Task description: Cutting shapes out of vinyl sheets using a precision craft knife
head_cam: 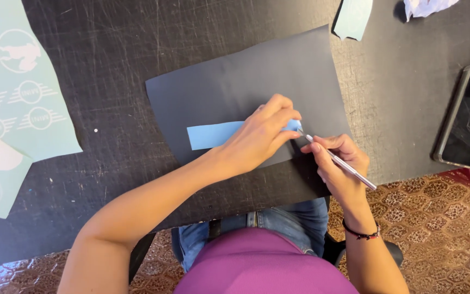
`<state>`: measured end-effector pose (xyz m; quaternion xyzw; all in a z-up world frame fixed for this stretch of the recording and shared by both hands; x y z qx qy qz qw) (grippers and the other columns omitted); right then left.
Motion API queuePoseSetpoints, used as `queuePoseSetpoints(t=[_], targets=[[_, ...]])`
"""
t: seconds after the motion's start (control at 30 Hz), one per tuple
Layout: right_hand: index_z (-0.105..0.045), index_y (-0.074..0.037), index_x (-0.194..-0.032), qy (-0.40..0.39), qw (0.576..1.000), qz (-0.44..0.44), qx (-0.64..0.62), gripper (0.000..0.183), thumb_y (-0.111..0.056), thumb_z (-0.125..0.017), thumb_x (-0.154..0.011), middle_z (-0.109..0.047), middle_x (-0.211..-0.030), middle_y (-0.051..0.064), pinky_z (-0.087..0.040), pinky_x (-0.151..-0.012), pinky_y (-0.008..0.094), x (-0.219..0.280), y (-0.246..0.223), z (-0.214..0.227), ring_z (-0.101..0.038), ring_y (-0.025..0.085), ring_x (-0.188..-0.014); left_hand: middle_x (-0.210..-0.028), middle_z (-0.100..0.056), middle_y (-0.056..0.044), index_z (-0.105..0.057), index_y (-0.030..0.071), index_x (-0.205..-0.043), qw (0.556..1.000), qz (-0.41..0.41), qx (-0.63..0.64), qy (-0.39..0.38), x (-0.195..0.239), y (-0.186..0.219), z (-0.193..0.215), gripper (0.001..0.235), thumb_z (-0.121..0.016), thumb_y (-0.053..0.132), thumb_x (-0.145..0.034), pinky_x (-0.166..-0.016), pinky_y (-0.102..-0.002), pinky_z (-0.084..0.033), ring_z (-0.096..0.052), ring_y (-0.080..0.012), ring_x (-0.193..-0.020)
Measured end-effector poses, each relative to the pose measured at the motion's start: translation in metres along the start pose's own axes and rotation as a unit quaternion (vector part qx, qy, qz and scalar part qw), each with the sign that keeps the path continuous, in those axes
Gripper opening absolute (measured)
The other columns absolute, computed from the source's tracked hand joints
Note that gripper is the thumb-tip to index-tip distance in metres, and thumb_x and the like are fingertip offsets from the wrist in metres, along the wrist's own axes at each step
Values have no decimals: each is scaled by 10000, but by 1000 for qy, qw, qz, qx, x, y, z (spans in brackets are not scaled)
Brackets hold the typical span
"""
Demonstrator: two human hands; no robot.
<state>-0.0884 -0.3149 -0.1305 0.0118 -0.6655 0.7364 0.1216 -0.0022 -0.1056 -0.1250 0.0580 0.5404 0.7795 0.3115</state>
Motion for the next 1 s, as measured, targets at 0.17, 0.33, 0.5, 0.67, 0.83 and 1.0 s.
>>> queuePoseSetpoints(t=[0.17, 0.33, 0.5, 0.67, 0.83, 1.0], targets=[[-678, 48, -1054, -8, 1000, 22, 11, 120, -40, -728, -991, -725, -869, 194, -370, -379, 166, 0, -3, -2, -504, 6, -480, -1061, -452, -50, -585, 43, -1030, 999, -18, -27, -13, -1, -7, -18, 84, -648, 91, -1001, -952, -416, -511, -597, -292, -911], [-689, 25, -1048, -17, 999, 48, 10, 103, -39, -737, -984, -737, -897, 180, -347, -433, 141, 1, -3, -1, -510, -11, -612, -1057, -423, -57, -543, 20, -979, 999, -11, -35, 14, 4, -7, -26, 82, -583, 59, -1040, -942, -413, -508, -589, -295, -907], [-624, 64, -1066, -3, 996, 60, -68, 74, 17, -651, -1014, -680, -841, 255, -385, -364, 187, 1, 8, 11, -501, 69, -423, -1026, -373, -32, -472, 56, -920, 976, -18, -208, 58, 2, 7, -22, 215, -648, 150, -999, -819, -400, -436, -485, -282, -1000], [-606, 58, -1073, 11, 995, 48, -85, 87, -1, -649, -1027, -673, -868, 266, -406, -387, 193, 3, 3, 7, -486, 71, -500, -920, -375, -25, -501, 48, -813, 952, -37, -300, 47, -2, 7, -16, 299, -765, 154, -905, -790, -402, -377, -438, -277, -946], [-613, 69, -1117, 24, 994, 60, -93, 122, -12, -646, -1031, -670, -855, 283, -413, -413, 200, 1, -2, 4, -482, 100, -562, -900, -388, -34, -546, 47, -888, 948, -33, -317, 5, -7, -2, -19, 197, -716, 137, -935, -752, -399, -358, -431, -274, -913], [-647, 64, -1141, 37, 994, 94, -37, 164, -58, -651, -1031, -683, -832, 284, -378, -424, 242, -6, -35, -5, -482, 129, -501, -820, -532, -92, -663, 109, -759, 921, -57, -383, -27, -18, 3, -19, 146, -738, 225, -807, -653, -451, -339, -494, -310, -827]])
Point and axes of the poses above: each hand's wrist, its own x-axis away from the middle knuckle, its own z-axis out of the back of the hand, y = z × x, the point moved 1 cm from there along -x, towards the middle knuckle
